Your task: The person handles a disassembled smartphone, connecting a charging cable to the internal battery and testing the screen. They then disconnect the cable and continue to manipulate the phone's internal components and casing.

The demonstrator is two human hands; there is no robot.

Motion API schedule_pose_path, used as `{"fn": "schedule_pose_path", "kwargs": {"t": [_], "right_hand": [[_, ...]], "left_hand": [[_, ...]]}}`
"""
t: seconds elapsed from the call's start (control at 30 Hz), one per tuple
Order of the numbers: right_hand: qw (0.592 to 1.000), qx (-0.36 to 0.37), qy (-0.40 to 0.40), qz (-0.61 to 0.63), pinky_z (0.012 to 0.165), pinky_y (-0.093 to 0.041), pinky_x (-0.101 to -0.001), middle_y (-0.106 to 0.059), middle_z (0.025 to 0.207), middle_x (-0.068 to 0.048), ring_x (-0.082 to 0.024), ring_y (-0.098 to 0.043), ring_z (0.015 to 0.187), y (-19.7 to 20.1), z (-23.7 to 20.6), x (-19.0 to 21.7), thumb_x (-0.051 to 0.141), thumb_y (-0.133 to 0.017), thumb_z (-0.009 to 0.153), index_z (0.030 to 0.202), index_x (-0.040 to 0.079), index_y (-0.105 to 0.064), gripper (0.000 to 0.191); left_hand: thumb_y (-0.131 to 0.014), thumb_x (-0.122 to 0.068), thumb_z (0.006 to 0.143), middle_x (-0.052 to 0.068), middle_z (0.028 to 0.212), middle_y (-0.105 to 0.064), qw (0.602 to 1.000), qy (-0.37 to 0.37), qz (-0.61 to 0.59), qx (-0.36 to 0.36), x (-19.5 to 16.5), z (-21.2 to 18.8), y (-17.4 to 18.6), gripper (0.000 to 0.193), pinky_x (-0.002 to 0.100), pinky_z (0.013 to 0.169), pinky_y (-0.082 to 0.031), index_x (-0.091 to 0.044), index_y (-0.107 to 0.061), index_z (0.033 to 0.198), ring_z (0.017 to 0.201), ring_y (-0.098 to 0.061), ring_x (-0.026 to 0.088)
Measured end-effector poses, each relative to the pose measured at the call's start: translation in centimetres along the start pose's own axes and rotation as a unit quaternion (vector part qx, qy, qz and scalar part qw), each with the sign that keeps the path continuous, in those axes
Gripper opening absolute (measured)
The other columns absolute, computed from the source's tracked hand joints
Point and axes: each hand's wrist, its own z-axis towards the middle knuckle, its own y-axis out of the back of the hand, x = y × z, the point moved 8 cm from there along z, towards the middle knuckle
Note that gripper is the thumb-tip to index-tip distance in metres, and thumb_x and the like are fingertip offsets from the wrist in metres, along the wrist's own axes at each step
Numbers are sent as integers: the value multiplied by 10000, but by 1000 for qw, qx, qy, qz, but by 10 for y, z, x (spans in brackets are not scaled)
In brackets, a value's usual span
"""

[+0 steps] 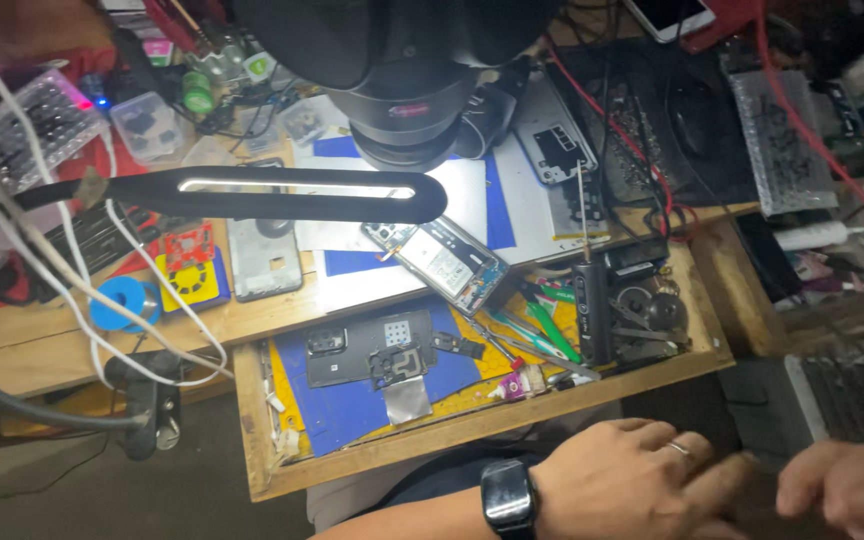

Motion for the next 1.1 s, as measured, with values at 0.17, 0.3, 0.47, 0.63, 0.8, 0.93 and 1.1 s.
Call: {"fn": "schedule_pose_path", "kwargs": {"t": [0.17,0.3,0.47,0.63,0.8,0.93,1.1], "right_hand": [[852,-84,-490,-166,648,-562,-358,-663,840,-141,-223,-598,720,-5,-52,-125,401,-657,980,960,83,-761,336],[799,-65,-572,-175,702,-570,-420,-696,842,-202,-288,-649,766,-29,-34,-154,430,-675,972,1016,53,-770,391],[763,-59,-589,-258,768,-614,-478,-758,968,-255,-359,-729,909,-44,8,-163,349,-729,960,1114,-25,-764,406],[759,-29,-558,-333,865,-610,-486,-778,1033,-249,-362,-748,992,-42,32,-172,351,-720,975,1176,2,-760,405],[758,-36,-546,-355,941,-587,-458,-763,1045,-212,-307,-736,1010,-38,33,-175,311,-714,971,1173,28,-735,348],[778,-73,-493,-382,1002,-569,-435,-751,1054,-182,-263,-726,1024,-32,34,-170,278,-710,967,1170,50,-715,306],[892,-202,-148,-377,1078,-546,-407,-736,1066,-145,-209,-714,1042,-50,63,-90,238,-704,963,1166,76,-691,261]], "left_hand": [[-692,-385,986,130,1080,-711,992,121,-31,27,55,-44,-1,463,417,675,-574,-80,-622,1327,861,-711,309],[-725,-271,961,83,993,-748,944,281,-164,-56,99,-92,14,377,359,772,-585,-89,-662,1285,884,-728,239],[-696,-231,964,100,1027,-747,719,410,-447,-340,158,-137,23,397,292,865,-580,29,-612,1253,944,-716,143],[-654,-215,955,61,1119,-730,591,449,-524,-418,203,-138,19,393,302,897,-585,2,-577,1273,1014,-720,139],[-618,-212,1016,106,1154,-741,595,423,-563,-388,214,-118,18,333,286,894,-582,44,-647,1227,1035,-726,168],[-610,-183,1012,112,1138,-744,609,422,-546,-390,215,-122,20,296,269,841,-597,29,-672,1209,988,-735,168],[-619,-153,1005,104,1093,-750,629,413,-554,-357,197,-135,22,286,261,828,-613,43,-669,1207,950,-739,158]]}}
